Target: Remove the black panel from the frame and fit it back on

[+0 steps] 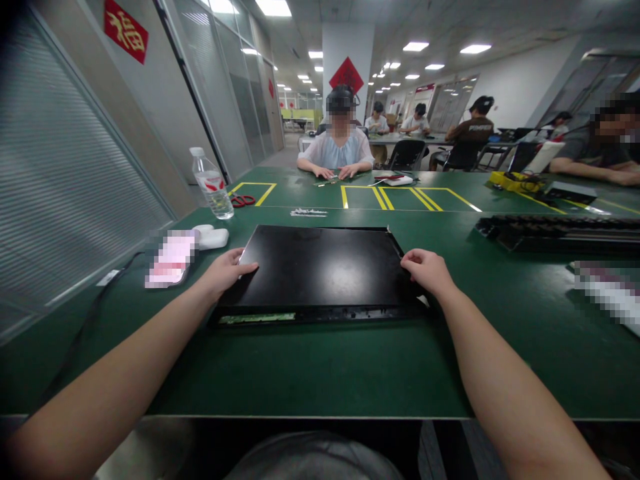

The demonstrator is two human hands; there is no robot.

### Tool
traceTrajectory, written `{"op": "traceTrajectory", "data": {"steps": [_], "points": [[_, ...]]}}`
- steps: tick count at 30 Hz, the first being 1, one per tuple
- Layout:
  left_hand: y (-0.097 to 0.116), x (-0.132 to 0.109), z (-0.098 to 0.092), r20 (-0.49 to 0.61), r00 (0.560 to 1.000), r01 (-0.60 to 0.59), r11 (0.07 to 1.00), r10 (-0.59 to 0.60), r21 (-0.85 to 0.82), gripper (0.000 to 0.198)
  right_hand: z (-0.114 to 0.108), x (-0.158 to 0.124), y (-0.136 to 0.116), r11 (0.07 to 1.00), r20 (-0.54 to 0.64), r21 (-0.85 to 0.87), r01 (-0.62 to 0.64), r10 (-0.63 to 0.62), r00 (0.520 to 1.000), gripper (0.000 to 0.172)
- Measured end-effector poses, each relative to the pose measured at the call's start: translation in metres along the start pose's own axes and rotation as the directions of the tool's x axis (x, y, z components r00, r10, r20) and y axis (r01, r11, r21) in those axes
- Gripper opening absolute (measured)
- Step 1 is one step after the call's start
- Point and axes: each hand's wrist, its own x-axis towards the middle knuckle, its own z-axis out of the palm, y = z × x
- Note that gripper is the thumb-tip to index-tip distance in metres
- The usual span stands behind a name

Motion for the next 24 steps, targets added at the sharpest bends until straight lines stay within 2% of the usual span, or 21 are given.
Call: {"op": "traceTrajectory", "data": {"steps": [12,24], "points": [[0.0053,-0.0051,0.0028,-0.014,1.000,0.004,1.000,-0.004,0.002,0.049,0.0027,0.0035,0.0072,0.998,-0.037,0.028,0.049,-0.048,0.998,0.022],[0.0042,-0.0040,0.0038,-0.034,0.999,-0.004,1.000,0.004,-0.015,0.046,0.0039,0.0025,0.0050,1.000,-0.045,0.009,0.011,-0.010,0.999,0.019]]}}
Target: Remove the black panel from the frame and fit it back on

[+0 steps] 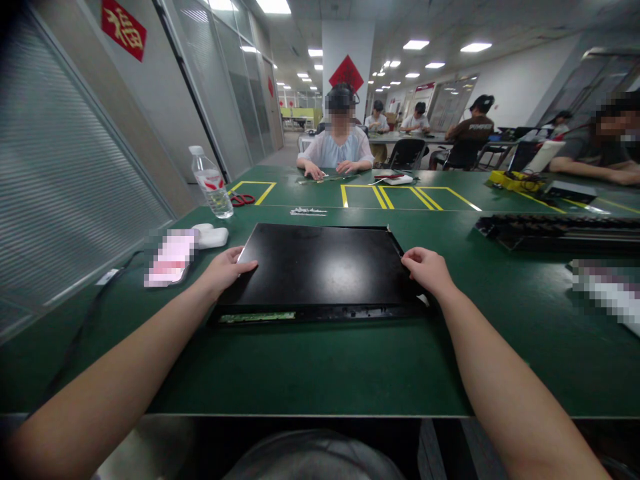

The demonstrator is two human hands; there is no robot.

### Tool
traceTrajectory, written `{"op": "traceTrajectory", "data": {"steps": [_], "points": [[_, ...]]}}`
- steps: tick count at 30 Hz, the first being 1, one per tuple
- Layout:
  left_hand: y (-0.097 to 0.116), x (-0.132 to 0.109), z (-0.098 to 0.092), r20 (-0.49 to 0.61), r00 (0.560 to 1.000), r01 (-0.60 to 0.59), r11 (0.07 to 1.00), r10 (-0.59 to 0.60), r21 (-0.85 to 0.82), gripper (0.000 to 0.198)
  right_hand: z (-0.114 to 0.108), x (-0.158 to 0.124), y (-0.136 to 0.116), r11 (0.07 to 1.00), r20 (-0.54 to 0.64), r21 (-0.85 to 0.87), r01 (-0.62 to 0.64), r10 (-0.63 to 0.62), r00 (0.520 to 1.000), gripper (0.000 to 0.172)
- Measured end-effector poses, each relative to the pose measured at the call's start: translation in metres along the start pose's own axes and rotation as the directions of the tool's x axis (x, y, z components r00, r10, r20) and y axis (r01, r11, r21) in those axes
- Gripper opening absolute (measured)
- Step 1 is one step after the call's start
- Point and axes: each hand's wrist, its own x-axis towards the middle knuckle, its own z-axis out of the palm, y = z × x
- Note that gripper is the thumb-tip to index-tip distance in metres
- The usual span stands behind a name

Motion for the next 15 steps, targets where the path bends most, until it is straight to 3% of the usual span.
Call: {"op": "traceTrajectory", "data": {"steps": [15], "points": [[0.012,-0.003,-0.004,-0.029,1.000,0.011,1.000,-0.011,-0.009,0.058,-0.001,0.001,0.000,1.000,0.014,-0.011,0.016,-0.016,1.000,0.018]]}}
